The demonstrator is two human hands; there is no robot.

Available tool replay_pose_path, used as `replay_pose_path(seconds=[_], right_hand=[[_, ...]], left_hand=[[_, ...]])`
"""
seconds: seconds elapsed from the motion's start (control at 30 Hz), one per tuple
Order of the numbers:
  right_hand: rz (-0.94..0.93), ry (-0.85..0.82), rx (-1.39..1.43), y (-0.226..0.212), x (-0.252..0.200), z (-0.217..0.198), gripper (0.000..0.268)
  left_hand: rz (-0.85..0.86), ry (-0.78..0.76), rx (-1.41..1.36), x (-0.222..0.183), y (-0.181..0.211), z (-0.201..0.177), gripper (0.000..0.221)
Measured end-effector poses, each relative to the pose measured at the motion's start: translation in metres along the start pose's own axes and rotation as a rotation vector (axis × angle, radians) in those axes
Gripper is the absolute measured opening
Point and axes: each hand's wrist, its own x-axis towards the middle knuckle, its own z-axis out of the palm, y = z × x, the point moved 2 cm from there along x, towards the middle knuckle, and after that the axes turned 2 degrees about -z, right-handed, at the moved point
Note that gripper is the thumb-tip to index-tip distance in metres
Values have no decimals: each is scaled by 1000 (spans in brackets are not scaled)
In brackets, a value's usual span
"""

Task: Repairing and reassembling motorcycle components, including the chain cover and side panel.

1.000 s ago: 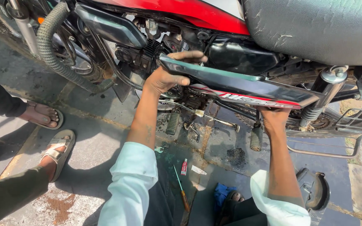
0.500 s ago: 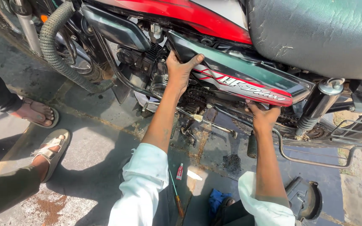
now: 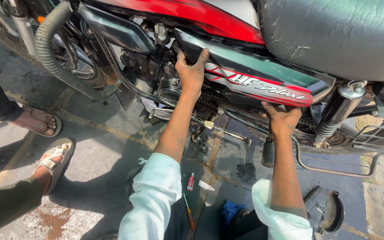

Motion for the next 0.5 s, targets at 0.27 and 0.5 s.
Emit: replay_pose_path(seconds=[0.27,0.5], right_hand=[[-115,-108,-246,38,9,-17,43],[-42,-121,-235,47,13,-28,50]], left_hand=[[100,9,170,-15,22,10,101],[119,30,246,-13,26,14,103]])
